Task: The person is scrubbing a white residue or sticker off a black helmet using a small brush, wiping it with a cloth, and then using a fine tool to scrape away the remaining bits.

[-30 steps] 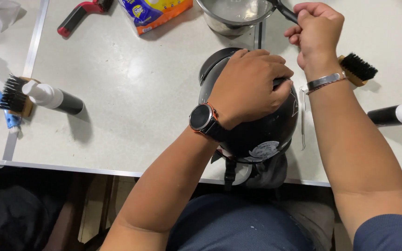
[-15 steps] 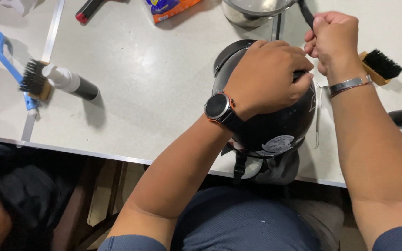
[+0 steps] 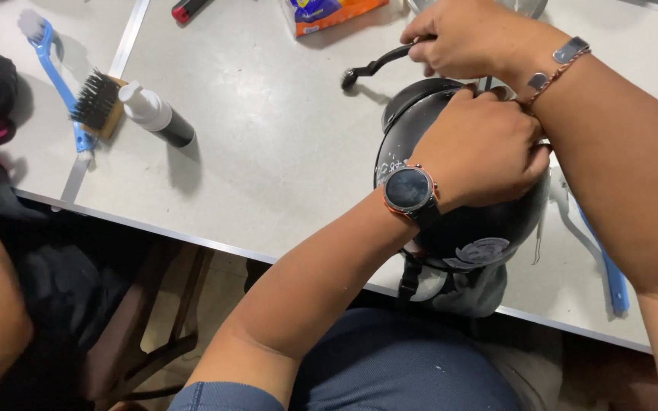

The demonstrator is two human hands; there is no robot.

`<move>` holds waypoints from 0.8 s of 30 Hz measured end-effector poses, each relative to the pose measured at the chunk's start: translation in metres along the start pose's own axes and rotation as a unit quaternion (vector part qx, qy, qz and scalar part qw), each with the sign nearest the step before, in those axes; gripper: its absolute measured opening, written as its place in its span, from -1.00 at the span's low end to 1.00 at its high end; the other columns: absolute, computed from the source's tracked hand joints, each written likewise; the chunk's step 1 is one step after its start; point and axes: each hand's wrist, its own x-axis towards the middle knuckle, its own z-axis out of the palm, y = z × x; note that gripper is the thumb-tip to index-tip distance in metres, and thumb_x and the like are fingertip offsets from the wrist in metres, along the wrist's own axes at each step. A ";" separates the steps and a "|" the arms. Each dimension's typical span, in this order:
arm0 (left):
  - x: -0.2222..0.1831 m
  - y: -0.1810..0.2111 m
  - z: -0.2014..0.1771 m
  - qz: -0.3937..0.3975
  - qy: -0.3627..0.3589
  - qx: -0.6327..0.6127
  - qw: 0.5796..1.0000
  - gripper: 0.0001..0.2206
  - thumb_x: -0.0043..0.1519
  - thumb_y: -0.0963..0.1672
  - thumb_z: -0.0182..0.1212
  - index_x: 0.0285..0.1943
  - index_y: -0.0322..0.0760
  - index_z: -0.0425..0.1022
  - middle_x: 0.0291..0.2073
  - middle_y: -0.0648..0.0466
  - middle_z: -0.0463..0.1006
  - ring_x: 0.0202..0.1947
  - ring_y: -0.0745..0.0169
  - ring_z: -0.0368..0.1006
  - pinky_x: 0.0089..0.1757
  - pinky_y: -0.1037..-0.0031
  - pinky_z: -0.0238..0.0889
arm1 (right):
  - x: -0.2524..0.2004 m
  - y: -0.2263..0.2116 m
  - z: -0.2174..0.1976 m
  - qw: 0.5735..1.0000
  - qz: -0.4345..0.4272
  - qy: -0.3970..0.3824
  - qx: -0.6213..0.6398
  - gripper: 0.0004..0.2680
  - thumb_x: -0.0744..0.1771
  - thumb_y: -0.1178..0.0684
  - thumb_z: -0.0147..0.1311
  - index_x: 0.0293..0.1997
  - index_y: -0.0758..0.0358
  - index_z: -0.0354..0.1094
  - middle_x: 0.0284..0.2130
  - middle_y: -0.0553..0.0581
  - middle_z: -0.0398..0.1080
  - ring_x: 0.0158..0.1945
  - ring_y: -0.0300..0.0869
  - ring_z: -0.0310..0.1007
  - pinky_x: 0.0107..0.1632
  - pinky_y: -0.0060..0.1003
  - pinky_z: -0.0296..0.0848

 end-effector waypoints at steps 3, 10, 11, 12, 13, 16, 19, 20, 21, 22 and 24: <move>0.001 -0.004 0.004 0.000 0.011 0.003 1.000 -0.67 0.09 -0.04 -0.11 -0.63 -0.11 0.54 -0.59 0.08 0.60 -0.45 -0.14 0.47 -0.26 -0.01 0.19 | -0.012 -0.005 -0.004 0.999 -0.035 -0.008 -0.037 -0.54 0.36 -0.12 0.14 0.44 0.08 0.21 0.25 0.13 0.36 0.24 0.02 0.36 0.21 -0.17 0.22; 0.007 -0.018 0.033 0.046 -0.001 0.015 0.999 -0.64 0.19 -0.05 0.15 0.16 -0.13 0.49 0.11 -0.12 0.52 0.24 -0.15 0.36 0.21 0.06 0.22 | -0.160 -0.012 0.022 0.920 -0.266 0.220 0.186 -0.80 0.30 0.10 0.33 -0.09 0.37 0.45 -0.23 0.16 0.49 -0.14 -0.12 0.43 -0.03 -0.27 0.39; 0.010 -0.015 0.026 0.041 -0.059 0.057 0.996 -0.68 0.20 -0.01 0.10 0.12 -0.04 0.48 0.07 -0.03 0.53 0.18 -0.11 0.37 0.15 0.05 0.20 | -0.180 -0.017 0.029 0.901 -0.329 0.225 0.171 -0.61 0.18 -0.03 0.40 -0.03 0.42 0.40 -0.12 0.24 0.47 0.00 0.03 0.40 0.14 -0.11 0.37; 0.012 -0.012 0.021 0.043 -0.062 0.053 0.996 -0.68 0.20 -0.01 0.10 0.12 -0.04 0.48 0.07 -0.03 0.53 0.18 -0.11 0.37 0.15 0.05 0.20 | -0.188 -0.021 0.040 0.903 -0.323 0.226 0.172 -0.61 0.18 -0.03 0.40 -0.03 0.42 0.40 -0.12 0.24 0.47 0.00 0.03 0.40 0.14 -0.11 0.37; 0.014 -0.009 0.015 0.037 -0.148 0.113 0.982 -0.74 0.23 0.03 0.03 0.05 0.10 0.48 0.00 0.10 0.53 0.10 -0.05 0.38 0.06 0.02 0.16 | -0.196 -0.025 0.051 0.893 -0.323 0.282 0.141 -0.57 0.18 -0.05 0.46 -0.05 0.45 0.37 -0.13 0.28 0.43 0.02 0.10 0.41 0.21 0.03 0.35; 0.015 -0.008 0.028 0.048 -0.193 0.192 0.961 -0.78 0.26 0.02 -0.07 -0.03 0.18 0.50 -0.15 0.21 0.55 -0.07 -0.04 0.40 -0.07 0.00 0.10 | -0.213 -0.028 0.080 0.870 -0.294 0.385 0.093 -0.57 0.21 -0.03 0.49 -0.05 0.48 0.34 -0.11 0.33 0.41 0.10 0.23 0.43 0.34 0.23 0.29; 0.012 -0.011 0.042 0.060 -0.143 0.246 0.957 -0.76 0.29 -0.02 -0.12 -0.07 0.10 0.52 -0.28 0.19 0.55 -0.22 -0.06 0.40 -0.17 0.03 0.09 | -0.216 -0.033 0.097 0.855 -0.252 0.442 0.099 -0.64 0.24 0.05 0.44 -0.03 0.46 0.33 -0.08 0.34 0.40 0.13 0.23 0.40 0.39 0.27 0.23; 0.012 -0.010 0.045 0.062 -0.126 0.276 0.951 -0.75 0.30 0.00 -0.15 -0.09 0.08 0.51 -0.32 0.19 0.54 -0.27 -0.04 0.39 -0.22 0.06 0.10 | -0.216 -0.034 0.100 0.852 -0.237 0.454 0.112 -0.65 0.23 0.08 0.41 -0.04 0.45 0.32 -0.08 0.34 0.37 0.09 0.17 0.37 0.38 0.24 0.20; 0.010 -0.010 0.045 0.064 -0.128 0.278 0.950 -0.75 0.30 0.00 -0.15 -0.09 0.08 0.51 -0.32 0.19 0.54 -0.27 -0.04 0.39 -0.22 0.06 0.10 | -0.217 -0.036 0.101 0.851 -0.235 0.456 0.114 -0.65 0.23 0.08 0.41 -0.04 0.45 0.32 -0.08 0.34 0.37 0.09 0.17 0.37 0.38 0.24 0.20; 0.009 -0.010 0.043 0.072 -0.115 0.283 0.950 -0.75 0.31 0.03 -0.11 -0.09 0.07 0.52 -0.33 0.19 0.54 -0.28 -0.04 0.41 -0.24 0.07 0.12 | -0.217 -0.039 0.102 0.846 -0.230 0.463 0.129 -0.68 0.22 0.10 0.38 -0.06 0.43 0.32 -0.09 0.31 0.35 0.08 0.16 0.35 0.38 0.21 0.18; 0.009 -0.011 0.040 0.080 -0.103 0.289 0.948 -0.74 0.31 0.05 -0.07 -0.09 0.06 0.53 -0.34 0.19 0.54 -0.28 -0.04 0.42 -0.25 0.08 0.13 | -0.220 -0.041 0.102 0.841 -0.226 0.469 0.146 -0.70 0.21 0.12 0.34 -0.09 0.42 0.32 -0.10 0.29 0.33 0.07 0.15 0.34 0.38 0.18 0.16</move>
